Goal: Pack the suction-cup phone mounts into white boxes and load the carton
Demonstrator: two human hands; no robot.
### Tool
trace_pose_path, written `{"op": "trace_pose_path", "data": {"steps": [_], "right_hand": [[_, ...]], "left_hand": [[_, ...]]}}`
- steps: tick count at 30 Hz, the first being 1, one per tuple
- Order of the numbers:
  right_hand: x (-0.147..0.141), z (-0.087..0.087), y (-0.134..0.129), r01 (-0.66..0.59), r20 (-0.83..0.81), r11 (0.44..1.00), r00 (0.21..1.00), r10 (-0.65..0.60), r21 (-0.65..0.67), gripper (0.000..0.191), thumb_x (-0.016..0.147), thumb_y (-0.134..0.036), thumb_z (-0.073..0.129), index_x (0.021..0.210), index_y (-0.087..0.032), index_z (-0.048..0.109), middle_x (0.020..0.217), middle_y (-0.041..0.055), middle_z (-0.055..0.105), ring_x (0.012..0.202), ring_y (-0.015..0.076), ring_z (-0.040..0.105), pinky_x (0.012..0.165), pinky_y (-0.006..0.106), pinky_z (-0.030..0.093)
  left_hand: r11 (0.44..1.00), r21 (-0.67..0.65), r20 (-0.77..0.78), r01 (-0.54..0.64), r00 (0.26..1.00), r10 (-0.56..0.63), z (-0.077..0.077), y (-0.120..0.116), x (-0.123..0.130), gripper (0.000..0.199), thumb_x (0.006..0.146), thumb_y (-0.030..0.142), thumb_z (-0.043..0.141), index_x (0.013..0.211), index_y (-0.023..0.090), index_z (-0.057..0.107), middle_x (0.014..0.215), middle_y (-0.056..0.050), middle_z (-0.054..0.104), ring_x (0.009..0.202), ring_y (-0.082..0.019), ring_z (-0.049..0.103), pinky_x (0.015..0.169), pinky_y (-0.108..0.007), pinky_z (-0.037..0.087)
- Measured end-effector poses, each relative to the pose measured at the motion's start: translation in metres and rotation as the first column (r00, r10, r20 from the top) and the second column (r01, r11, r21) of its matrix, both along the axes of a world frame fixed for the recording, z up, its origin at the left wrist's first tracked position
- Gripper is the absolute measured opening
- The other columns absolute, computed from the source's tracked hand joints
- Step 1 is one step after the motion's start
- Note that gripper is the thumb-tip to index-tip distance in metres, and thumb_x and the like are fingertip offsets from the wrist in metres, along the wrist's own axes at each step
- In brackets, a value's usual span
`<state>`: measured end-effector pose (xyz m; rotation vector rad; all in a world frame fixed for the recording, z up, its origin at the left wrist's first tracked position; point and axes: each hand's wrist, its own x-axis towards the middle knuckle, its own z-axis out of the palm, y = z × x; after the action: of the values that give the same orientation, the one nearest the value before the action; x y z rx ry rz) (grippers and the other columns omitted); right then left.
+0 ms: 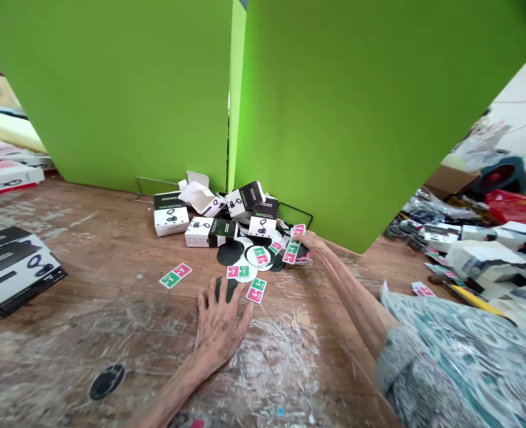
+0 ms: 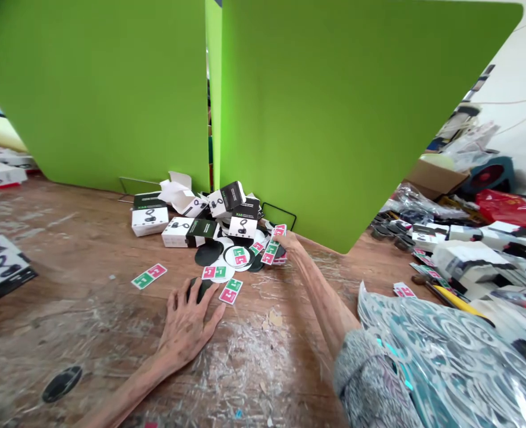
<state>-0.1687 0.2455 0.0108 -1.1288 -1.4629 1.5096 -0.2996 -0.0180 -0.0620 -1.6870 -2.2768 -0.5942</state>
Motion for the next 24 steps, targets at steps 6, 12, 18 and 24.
{"op": "trace_pose_path", "data": {"steps": [6, 12, 18, 24], "right_hand": [[0.014, 0.01, -0.021, -0.062, -0.173, 0.991, 0.984, 0.042, -0.115, 0.011, 0.073, -0.023, 0.07, 0.082, -0.019, 0.065, 0.073, 0.0011, 0.071, 0.069, 0.0177, 0.066, 0.07, 0.033, 0.056], [0.008, 0.014, -0.056, -0.181, -0.352, 0.979, 0.926, 0.137, -0.093, 0.032, 0.066, -0.029, 0.076, 0.095, -0.02, 0.067, 0.09, 0.0007, 0.073, 0.081, 0.0184, 0.067, 0.078, 0.033, 0.055], [0.01, 0.004, -0.06, -0.091, -0.49, 0.996, 0.869, 0.069, -0.021, 0.037, 0.059, -0.03, 0.083, 0.092, -0.021, 0.067, 0.082, -0.0018, 0.072, 0.076, 0.0166, 0.065, 0.077, 0.031, 0.054], [0.02, 0.005, -0.064, 0.009, -0.546, 1.0, 0.838, -0.006, 0.003, 0.038, 0.061, -0.031, 0.081, 0.095, -0.023, 0.066, 0.09, -0.0024, 0.073, 0.091, 0.0184, 0.066, 0.088, 0.033, 0.052]], "left_hand": [[0.982, 0.184, 0.116, 0.029, 0.992, -0.051, 0.017, 0.003, -0.002, 0.042, 0.089, 0.036, 0.049, 0.123, 0.014, 0.059, 0.139, -0.021, 0.04, 0.133, -0.041, 0.03, 0.106, -0.06, 0.03], [0.96, 0.197, 0.677, 0.199, 0.68, -0.28, 0.071, 0.068, 0.006, 0.053, 0.082, 0.044, 0.061, 0.126, 0.017, 0.051, 0.118, -0.013, 0.058, 0.111, -0.027, 0.056, 0.096, -0.043, 0.046], [0.943, 0.089, 0.954, 0.321, 0.244, -0.173, 0.064, 0.107, 0.013, 0.029, 0.081, 0.041, 0.06, 0.091, 0.014, 0.059, 0.071, -0.005, 0.064, 0.055, -0.015, 0.064, 0.053, -0.024, 0.05], [0.961, 0.09, 0.958, 0.263, 0.24, -0.155, 0.063, 0.095, -0.005, 0.047, 0.073, 0.047, 0.07, 0.106, 0.014, 0.061, 0.087, -0.006, 0.065, 0.072, -0.015, 0.062, 0.058, -0.023, 0.047]]}}
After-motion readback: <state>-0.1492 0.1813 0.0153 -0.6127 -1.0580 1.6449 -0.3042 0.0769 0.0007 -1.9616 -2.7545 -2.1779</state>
